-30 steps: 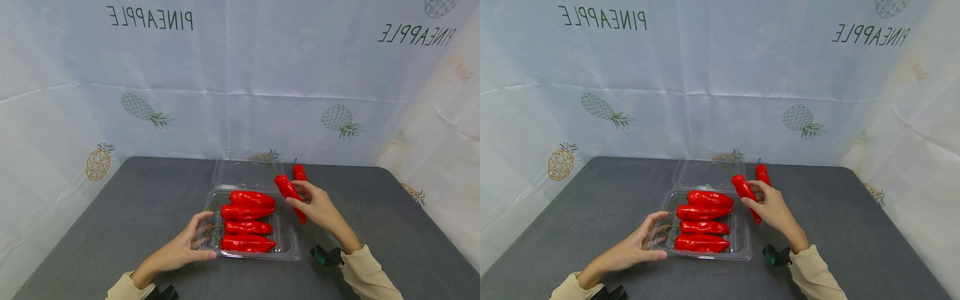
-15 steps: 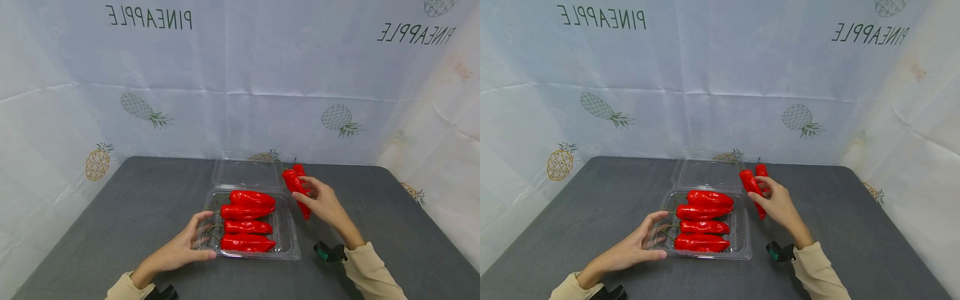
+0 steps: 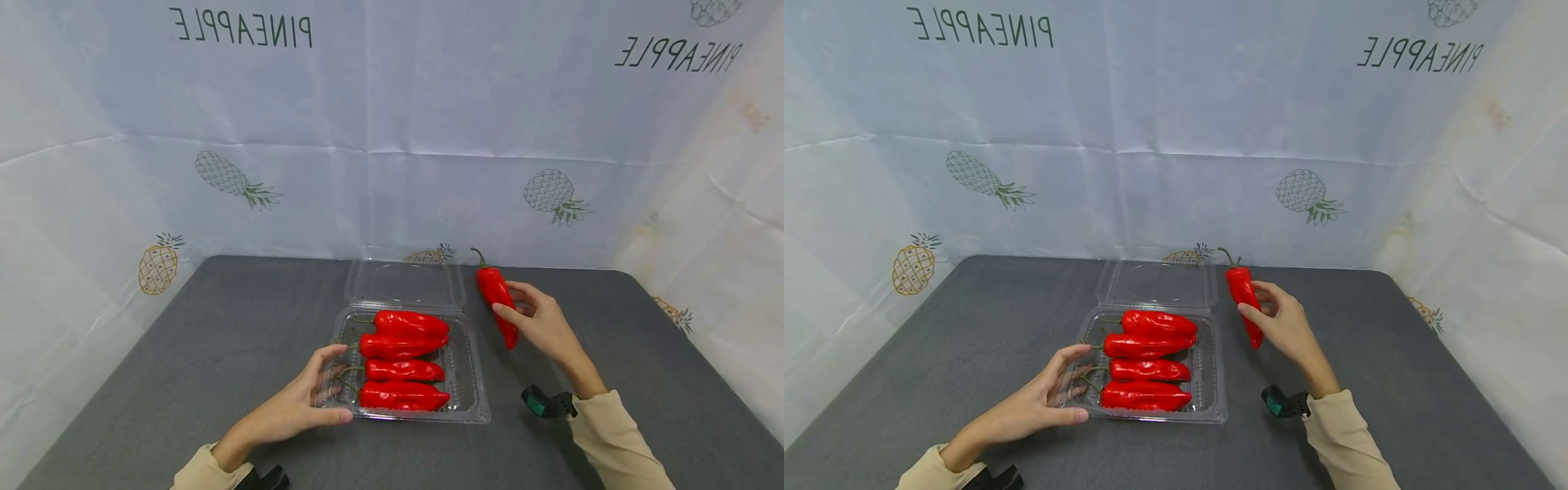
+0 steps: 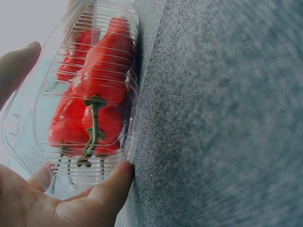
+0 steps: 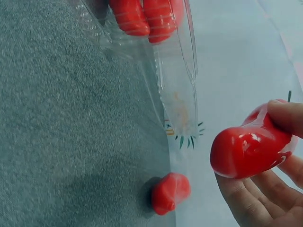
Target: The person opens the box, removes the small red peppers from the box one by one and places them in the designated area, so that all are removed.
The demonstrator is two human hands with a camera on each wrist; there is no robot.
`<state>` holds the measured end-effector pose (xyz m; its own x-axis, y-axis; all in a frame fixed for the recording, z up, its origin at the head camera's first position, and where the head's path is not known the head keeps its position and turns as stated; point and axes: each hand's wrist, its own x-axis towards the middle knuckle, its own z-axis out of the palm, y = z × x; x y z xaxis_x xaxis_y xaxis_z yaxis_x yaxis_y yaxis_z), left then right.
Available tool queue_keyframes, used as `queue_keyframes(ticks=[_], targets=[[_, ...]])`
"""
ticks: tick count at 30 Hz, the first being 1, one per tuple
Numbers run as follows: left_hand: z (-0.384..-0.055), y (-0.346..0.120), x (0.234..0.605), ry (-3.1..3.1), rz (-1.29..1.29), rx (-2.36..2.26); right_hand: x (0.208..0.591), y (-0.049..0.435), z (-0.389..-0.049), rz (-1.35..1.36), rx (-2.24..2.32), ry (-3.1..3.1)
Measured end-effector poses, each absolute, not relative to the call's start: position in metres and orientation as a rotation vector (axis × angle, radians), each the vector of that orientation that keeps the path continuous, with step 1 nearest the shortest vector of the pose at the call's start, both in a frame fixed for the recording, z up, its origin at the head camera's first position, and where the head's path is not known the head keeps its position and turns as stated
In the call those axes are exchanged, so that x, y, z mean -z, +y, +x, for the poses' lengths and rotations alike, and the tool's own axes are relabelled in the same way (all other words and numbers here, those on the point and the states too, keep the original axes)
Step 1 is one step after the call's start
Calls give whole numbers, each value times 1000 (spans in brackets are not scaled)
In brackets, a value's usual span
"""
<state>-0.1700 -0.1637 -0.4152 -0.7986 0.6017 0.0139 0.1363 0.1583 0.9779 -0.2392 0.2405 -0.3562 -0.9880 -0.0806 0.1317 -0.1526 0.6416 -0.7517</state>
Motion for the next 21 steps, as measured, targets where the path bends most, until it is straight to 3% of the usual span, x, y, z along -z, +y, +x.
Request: queue_keyframes(ticks=[21], targets=[[-170, -163, 413, 2064, 652, -1663, 365, 268, -261, 94, -1303, -2797]])
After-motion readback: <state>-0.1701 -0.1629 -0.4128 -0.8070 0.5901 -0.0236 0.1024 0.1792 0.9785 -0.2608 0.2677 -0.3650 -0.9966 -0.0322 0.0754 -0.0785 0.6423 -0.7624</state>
